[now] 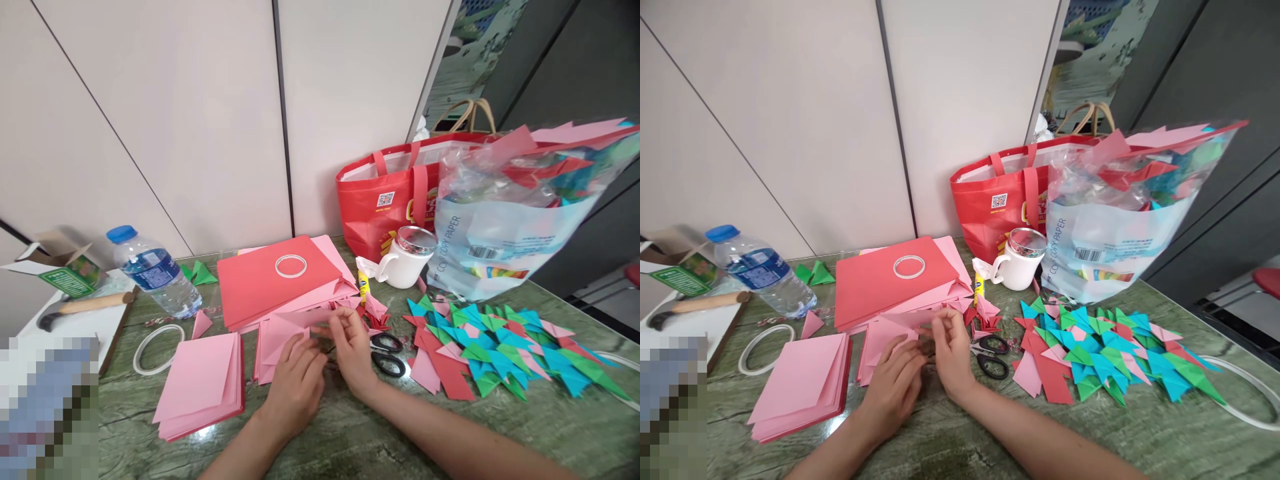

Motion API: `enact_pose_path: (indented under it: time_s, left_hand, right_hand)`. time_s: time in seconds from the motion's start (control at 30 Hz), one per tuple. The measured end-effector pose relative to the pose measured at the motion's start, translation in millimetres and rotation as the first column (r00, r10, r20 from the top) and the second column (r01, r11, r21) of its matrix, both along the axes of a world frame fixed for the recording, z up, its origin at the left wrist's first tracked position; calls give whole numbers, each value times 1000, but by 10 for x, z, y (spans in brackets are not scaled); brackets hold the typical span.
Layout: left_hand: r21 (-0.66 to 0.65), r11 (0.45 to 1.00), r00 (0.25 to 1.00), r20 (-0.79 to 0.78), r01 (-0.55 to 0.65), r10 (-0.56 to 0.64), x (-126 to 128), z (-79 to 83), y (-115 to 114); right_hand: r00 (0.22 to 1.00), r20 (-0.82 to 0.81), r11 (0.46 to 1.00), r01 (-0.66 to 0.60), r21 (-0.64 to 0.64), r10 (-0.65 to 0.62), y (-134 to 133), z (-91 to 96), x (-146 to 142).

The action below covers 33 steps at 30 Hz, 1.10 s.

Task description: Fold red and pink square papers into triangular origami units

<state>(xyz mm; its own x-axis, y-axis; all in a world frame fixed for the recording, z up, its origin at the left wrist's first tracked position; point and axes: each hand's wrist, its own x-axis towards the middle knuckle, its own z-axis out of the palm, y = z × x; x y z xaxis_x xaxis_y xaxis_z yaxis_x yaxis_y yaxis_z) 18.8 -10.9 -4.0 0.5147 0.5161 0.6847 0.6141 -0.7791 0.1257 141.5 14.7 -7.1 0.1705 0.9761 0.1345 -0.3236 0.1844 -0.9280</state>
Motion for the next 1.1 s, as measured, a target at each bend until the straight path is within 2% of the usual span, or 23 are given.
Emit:
enact_pose_path:
  time_s: [0.13, 0.2, 0.27, 0.37, 0.4, 0.47, 0.53, 0.6, 0.7, 0.77, 0.83, 0.93, 1.0, 1.1]
  left_hand:
    - [-31, 966, 961, -116, -256, 251, -7, -117, 60]
    - [-45, 935, 931, -123, -351, 344, -35, -152, 70]
    - [-67, 925, 927, -48, -375, 372, -60, -154, 67]
    - [-229, 936, 921, 226, -266, 317, -68, -120, 50]
    - [-316, 929, 889, 345, -192, 301, -63, -106, 45]
    - [-458, 889, 771, 557, -24, 308, -51, -82, 44]
    - [-496, 864, 651, 686, 93, 324, -47, -62, 56]
    - [-479, 871, 618, 718, 106, 320, -60, -40, 77]
    - [-473, 880, 717, 630, 50, 298, -100, -1, 98]
    - [-483, 875, 739, 598, 23, 311, -121, 26, 99]
    - [-502, 864, 711, 599, -23, 367, -130, 50, 95]
    - [-557, 826, 624, 618, -82, 478, -122, 77, 95]
    - [-598, 799, 583, 627, -64, 517, -109, 89, 98]
    - [-640, 768, 580, 626, 1, 521, -91, 92, 99]
  right_hand:
    - [994, -102, 999, 44, 19, -42, 49, -43, -2]
    - [995, -77, 997, 62, 39, -59, 57, -48, 4]
    - [998, 9, 994, 60, 91, -61, 48, -37, 18]
    - [982, 179, 970, 6, 243, -51, 17, -1, 48]
    - [973, 226, 955, -14, 296, -56, 6, 14, 56]
    - [951, 301, 922, -53, 383, -70, -10, 41, 69]
    - [932, 352, 895, -85, 438, -84, -15, 59, 76]
    - [918, 385, 883, -99, 459, -98, -9, 63, 82]
    - [902, 417, 885, -102, 455, -110, 7, 48, 93]
    - [896, 434, 887, -121, 446, -96, 12, 32, 99]
    - [903, 427, 896, -145, 419, -54, 12, 18, 100]
    - [938, 347, 937, -142, 320, 23, 22, 7, 91]
    - [960, 273, 968, -118, 223, 54, 46, 4, 86]
    - [971, 208, 987, -140, 83, 121, 95, -4, 90]
